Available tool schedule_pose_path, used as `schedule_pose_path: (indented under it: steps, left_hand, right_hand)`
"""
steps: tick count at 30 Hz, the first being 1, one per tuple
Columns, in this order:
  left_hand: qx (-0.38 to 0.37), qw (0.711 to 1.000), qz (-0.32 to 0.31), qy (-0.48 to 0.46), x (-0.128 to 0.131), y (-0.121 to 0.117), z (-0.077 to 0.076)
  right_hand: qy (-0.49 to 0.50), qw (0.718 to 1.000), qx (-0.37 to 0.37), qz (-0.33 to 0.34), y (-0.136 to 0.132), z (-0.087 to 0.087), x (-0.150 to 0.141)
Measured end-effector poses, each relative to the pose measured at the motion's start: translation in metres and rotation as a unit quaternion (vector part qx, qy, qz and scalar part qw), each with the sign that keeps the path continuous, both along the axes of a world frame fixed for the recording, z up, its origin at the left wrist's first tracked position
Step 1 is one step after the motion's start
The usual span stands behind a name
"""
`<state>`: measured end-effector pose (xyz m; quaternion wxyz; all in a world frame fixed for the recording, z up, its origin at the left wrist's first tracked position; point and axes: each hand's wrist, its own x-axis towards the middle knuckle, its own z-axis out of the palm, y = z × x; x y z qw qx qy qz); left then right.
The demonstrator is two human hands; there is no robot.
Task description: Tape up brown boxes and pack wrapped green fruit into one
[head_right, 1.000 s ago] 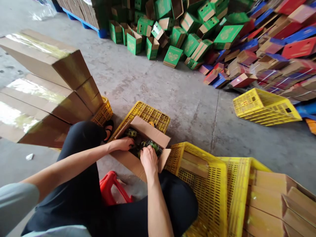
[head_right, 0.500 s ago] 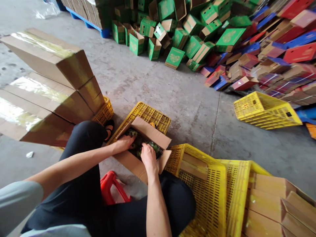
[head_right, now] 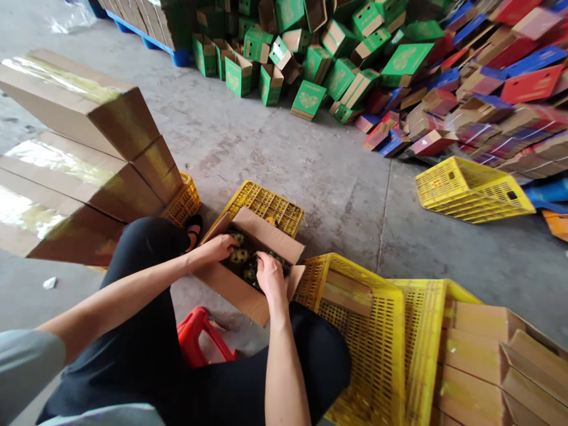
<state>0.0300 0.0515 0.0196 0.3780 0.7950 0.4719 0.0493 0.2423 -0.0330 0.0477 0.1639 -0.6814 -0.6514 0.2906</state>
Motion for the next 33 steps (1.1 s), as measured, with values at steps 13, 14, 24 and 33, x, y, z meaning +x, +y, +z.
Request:
schedule_pose_path:
  steps: [13,14,24,33]
  left_hand:
    - [-0.339,0.875,0.117,-0.326,0.000,-0.007,0.035]
    - [-0.346,0.870,0.108,-0.336,0.001,-0.007,0.037]
    - [-0.288,0.891,0.121,-0.329,0.003,-0.002,0.025]
    - [-0.048,0.962,0.127,-0.238,0.000,0.009,0.009]
  right_hand:
    - [0.358,0.907,-0.063,-0.214,0.004,0.025,0.001]
    - [0.351,0.907,-0.057,-0.224,0.004,0.025,0.001]
    - [0.401,0.898,-0.097,-0.157,0.000,0.028,-0.001]
    - [0.340,0.912,-0.079,-0.216,0.001,0.026,0.008]
